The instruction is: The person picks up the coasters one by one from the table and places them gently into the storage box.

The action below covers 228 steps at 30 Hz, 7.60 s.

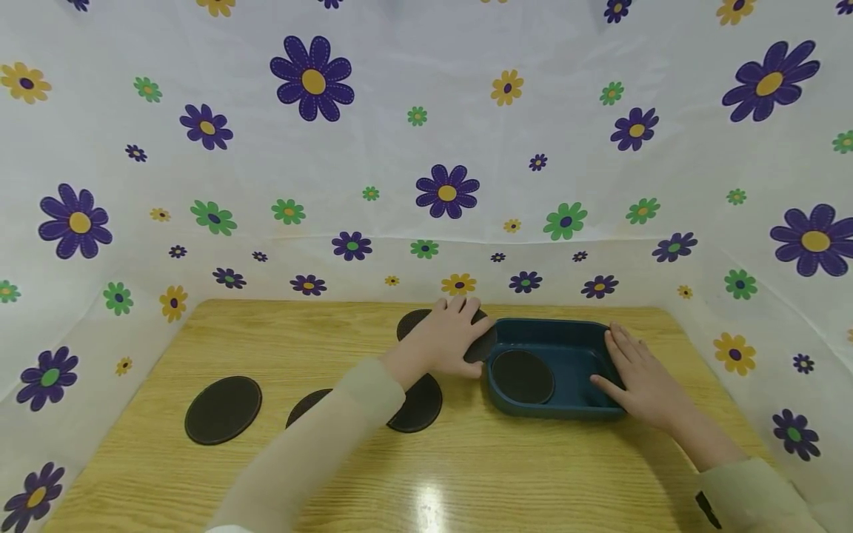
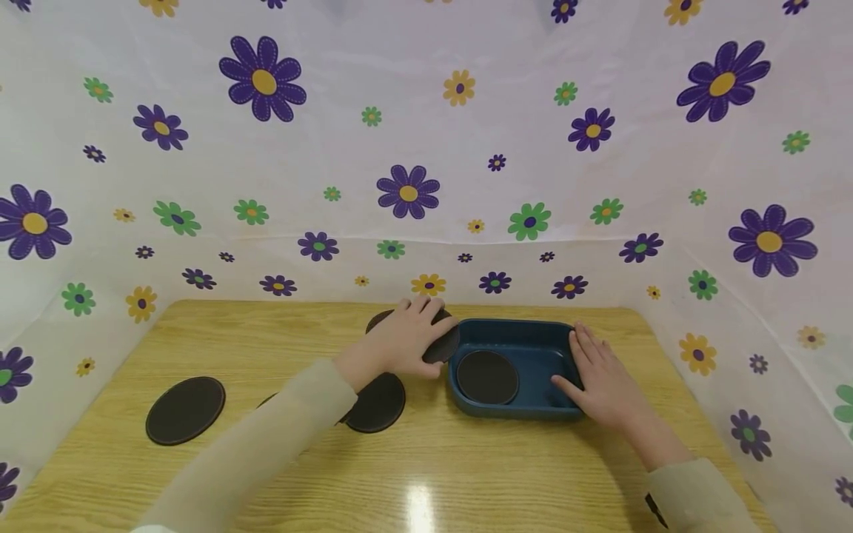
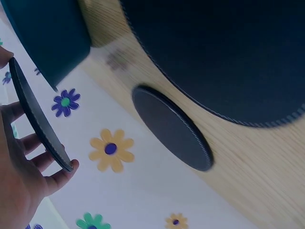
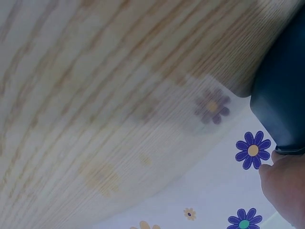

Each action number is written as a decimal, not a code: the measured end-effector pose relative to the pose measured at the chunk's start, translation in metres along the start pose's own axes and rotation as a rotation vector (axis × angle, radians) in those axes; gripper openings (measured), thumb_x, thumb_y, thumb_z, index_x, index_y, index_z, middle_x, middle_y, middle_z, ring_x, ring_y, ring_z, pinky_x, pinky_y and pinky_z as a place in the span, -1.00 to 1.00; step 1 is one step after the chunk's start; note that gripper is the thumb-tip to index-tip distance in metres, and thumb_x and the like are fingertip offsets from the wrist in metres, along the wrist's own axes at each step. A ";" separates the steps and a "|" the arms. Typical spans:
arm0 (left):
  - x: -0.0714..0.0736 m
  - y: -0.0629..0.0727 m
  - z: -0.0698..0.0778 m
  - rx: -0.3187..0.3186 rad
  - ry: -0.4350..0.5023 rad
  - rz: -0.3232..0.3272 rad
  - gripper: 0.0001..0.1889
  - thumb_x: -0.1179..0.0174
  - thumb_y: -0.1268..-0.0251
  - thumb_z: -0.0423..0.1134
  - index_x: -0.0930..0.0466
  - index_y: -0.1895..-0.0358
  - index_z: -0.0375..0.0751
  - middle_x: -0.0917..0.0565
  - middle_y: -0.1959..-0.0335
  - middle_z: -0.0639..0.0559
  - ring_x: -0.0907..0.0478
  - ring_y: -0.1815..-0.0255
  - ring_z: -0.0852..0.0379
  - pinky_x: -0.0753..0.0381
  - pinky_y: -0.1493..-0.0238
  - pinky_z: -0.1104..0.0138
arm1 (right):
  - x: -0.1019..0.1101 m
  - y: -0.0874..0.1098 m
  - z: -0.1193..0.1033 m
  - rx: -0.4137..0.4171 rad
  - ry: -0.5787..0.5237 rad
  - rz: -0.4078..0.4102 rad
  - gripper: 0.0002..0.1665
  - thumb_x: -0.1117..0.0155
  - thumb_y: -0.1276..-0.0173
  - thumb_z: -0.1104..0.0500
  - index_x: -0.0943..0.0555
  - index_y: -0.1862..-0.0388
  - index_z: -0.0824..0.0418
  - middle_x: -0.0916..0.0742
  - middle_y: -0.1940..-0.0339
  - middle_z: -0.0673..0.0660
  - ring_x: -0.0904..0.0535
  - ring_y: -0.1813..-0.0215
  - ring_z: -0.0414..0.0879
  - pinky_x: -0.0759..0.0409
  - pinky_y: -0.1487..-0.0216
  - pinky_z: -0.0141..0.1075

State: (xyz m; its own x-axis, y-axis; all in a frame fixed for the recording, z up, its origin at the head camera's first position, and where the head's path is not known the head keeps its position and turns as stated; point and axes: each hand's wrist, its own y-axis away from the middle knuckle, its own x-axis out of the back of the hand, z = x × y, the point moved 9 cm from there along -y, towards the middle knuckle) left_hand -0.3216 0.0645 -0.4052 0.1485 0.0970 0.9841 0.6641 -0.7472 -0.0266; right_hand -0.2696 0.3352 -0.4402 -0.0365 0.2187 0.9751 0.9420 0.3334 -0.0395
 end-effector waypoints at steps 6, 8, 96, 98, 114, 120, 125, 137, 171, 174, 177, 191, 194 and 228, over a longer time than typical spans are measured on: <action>0.003 -0.014 0.020 -0.022 -0.028 0.022 -0.14 -0.13 -0.35 0.39 -0.26 -0.66 0.17 -0.37 -0.52 -0.10 -0.32 -0.50 -0.13 -0.44 -0.44 -0.06 | -0.001 0.000 0.000 -0.004 0.004 -0.001 0.11 -0.13 -0.63 -0.21 0.04 -0.68 0.58 -0.01 -0.74 0.54 0.13 -0.76 0.43 0.30 -0.76 0.18; 0.004 -0.018 0.028 -0.034 -0.035 0.031 -0.15 -0.12 -0.36 0.41 -0.26 -0.66 0.18 -0.37 -0.51 -0.09 -0.32 -0.49 -0.11 -0.45 -0.42 -0.04 | -0.001 0.000 0.001 -0.004 0.009 0.000 0.11 -0.13 -0.63 -0.21 0.04 -0.68 0.58 -0.02 -0.73 0.54 0.12 -0.76 0.43 0.28 -0.76 0.19; -0.021 -0.004 -0.031 0.123 0.027 -0.042 -0.30 -0.18 -0.54 0.21 -0.32 -0.62 0.08 -0.32 -0.61 -0.15 -0.24 -0.65 -0.15 -0.28 -0.63 -0.02 | 0.001 0.002 -0.001 -0.007 -0.005 0.000 0.11 -0.12 -0.64 -0.21 0.05 -0.69 0.57 -0.02 -0.74 0.54 0.13 -0.76 0.43 0.32 -0.76 0.15; -0.024 -0.003 -0.035 0.139 0.030 -0.046 -0.31 -0.19 -0.54 0.18 -0.32 -0.63 0.08 -0.32 -0.60 -0.16 -0.24 -0.64 -0.16 -0.28 -0.62 -0.02 | 0.001 0.002 -0.002 -0.005 -0.008 0.001 0.11 -0.12 -0.64 -0.21 0.05 -0.69 0.57 -0.02 -0.74 0.54 0.13 -0.77 0.43 0.31 -0.76 0.16; -0.061 0.003 -0.061 0.253 0.060 -0.112 -0.25 -0.27 -0.46 0.21 -0.34 -0.62 0.08 -0.31 -0.58 -0.20 -0.24 -0.63 -0.20 -0.32 -0.59 -0.09 | 0.004 0.002 -0.002 0.002 -0.007 0.009 0.11 -0.16 -0.63 -0.19 0.04 -0.69 0.57 -0.04 -0.73 0.55 0.15 -0.77 0.41 0.23 -0.75 0.23; -0.077 0.004 -0.069 0.290 0.104 -0.122 -0.25 -0.28 -0.43 0.24 -0.39 -0.59 0.05 -0.34 -0.55 -0.21 -0.30 -0.58 -0.21 -0.37 -0.56 -0.08 | 0.003 0.002 -0.003 0.001 -0.009 0.010 0.11 -0.16 -0.62 -0.18 0.03 -0.69 0.57 -0.05 -0.73 0.54 0.14 -0.77 0.41 0.25 -0.76 0.21; -0.085 0.008 -0.072 0.337 0.175 -0.155 -0.21 -0.24 -0.43 0.24 -0.32 -0.64 0.06 -0.32 -0.59 -0.23 -0.29 -0.60 -0.25 -0.35 -0.57 -0.11 | 0.003 0.001 -0.002 -0.004 -0.008 0.008 0.10 -0.16 -0.62 -0.19 0.03 -0.69 0.56 -0.05 -0.73 0.54 0.13 -0.77 0.41 0.25 -0.76 0.18; -0.088 0.007 -0.073 0.383 0.225 -0.198 -0.14 -0.24 -0.38 0.27 -0.24 -0.68 0.10 -0.34 -0.59 -0.25 -0.36 -0.55 -0.30 -0.42 -0.48 -0.18 | 0.003 0.001 -0.002 -0.011 -0.002 0.008 0.11 -0.16 -0.62 -0.20 0.02 -0.69 0.56 -0.05 -0.74 0.53 0.12 -0.77 0.40 0.14 -0.73 0.26; -0.023 -0.002 -0.057 0.224 0.166 -0.056 -0.12 -0.30 -0.23 0.27 -0.29 -0.63 0.13 -0.34 -0.58 -0.24 -0.30 -0.54 -0.26 -0.41 -0.43 -0.18 | 0.007 0.002 -0.006 0.007 -0.009 0.022 0.09 -0.16 -0.63 -0.17 0.02 -0.68 0.58 -0.04 -0.73 0.55 0.12 -0.77 0.41 0.30 -0.77 0.15; -0.012 -0.004 -0.049 0.191 0.170 -0.046 -0.11 -0.30 -0.23 0.27 -0.28 -0.63 0.13 -0.33 -0.57 -0.25 -0.30 -0.54 -0.27 -0.42 -0.41 -0.17 | 0.007 0.001 -0.005 0.008 -0.002 0.019 0.10 -0.15 -0.63 -0.18 0.02 -0.68 0.59 -0.04 -0.73 0.55 0.11 -0.77 0.42 0.30 -0.77 0.14; -0.001 -0.007 -0.040 0.160 0.161 -0.033 -0.11 -0.31 -0.22 0.29 -0.28 -0.62 0.14 -0.33 -0.57 -0.24 -0.31 -0.54 -0.26 -0.44 -0.38 -0.14 | 0.006 0.001 -0.004 0.007 0.000 0.021 0.10 -0.15 -0.63 -0.18 0.02 -0.68 0.58 -0.05 -0.73 0.54 0.11 -0.77 0.41 0.29 -0.77 0.15; 0.014 -0.026 0.001 0.067 0.098 0.011 -0.11 -0.26 -0.24 0.35 -0.27 -0.63 0.17 -0.38 -0.51 -0.17 -0.36 -0.50 -0.20 -0.44 -0.46 -0.13 | 0.006 0.000 -0.003 0.011 0.005 0.027 0.09 -0.16 -0.62 -0.17 0.02 -0.68 0.58 -0.05 -0.73 0.55 0.11 -0.77 0.40 0.13 -0.72 0.29; 0.016 -0.030 0.012 0.041 0.087 0.021 -0.13 -0.26 -0.25 0.35 -0.29 -0.61 0.17 -0.39 -0.47 -0.14 -0.38 -0.46 -0.17 -0.44 -0.46 -0.12 | 0.005 0.000 -0.003 0.011 0.010 0.028 0.09 -0.17 -0.62 -0.17 0.02 -0.68 0.58 -0.05 -0.73 0.55 0.11 -0.78 0.39 0.13 -0.72 0.29; 0.007 -0.059 0.091 -0.063 -0.028 -0.011 -0.16 -0.03 -0.41 0.46 -0.17 -0.69 0.31 -0.34 -0.58 0.02 -0.33 -0.56 0.01 -0.41 -0.53 0.05 | 0.006 0.000 -0.004 0.007 0.012 0.038 0.07 -0.16 -0.63 -0.16 -0.02 -0.67 0.59 -0.10 -0.71 0.56 0.07 -0.76 0.42 0.13 -0.72 0.28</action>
State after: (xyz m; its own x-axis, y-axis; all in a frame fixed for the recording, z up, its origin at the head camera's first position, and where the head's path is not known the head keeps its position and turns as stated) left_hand -0.2933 0.1693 -0.4125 0.1630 0.1231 0.9789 0.6185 -0.7858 -0.0042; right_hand -0.2681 0.3332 -0.4336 0.0034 0.2208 0.9753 0.9403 0.3312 -0.0783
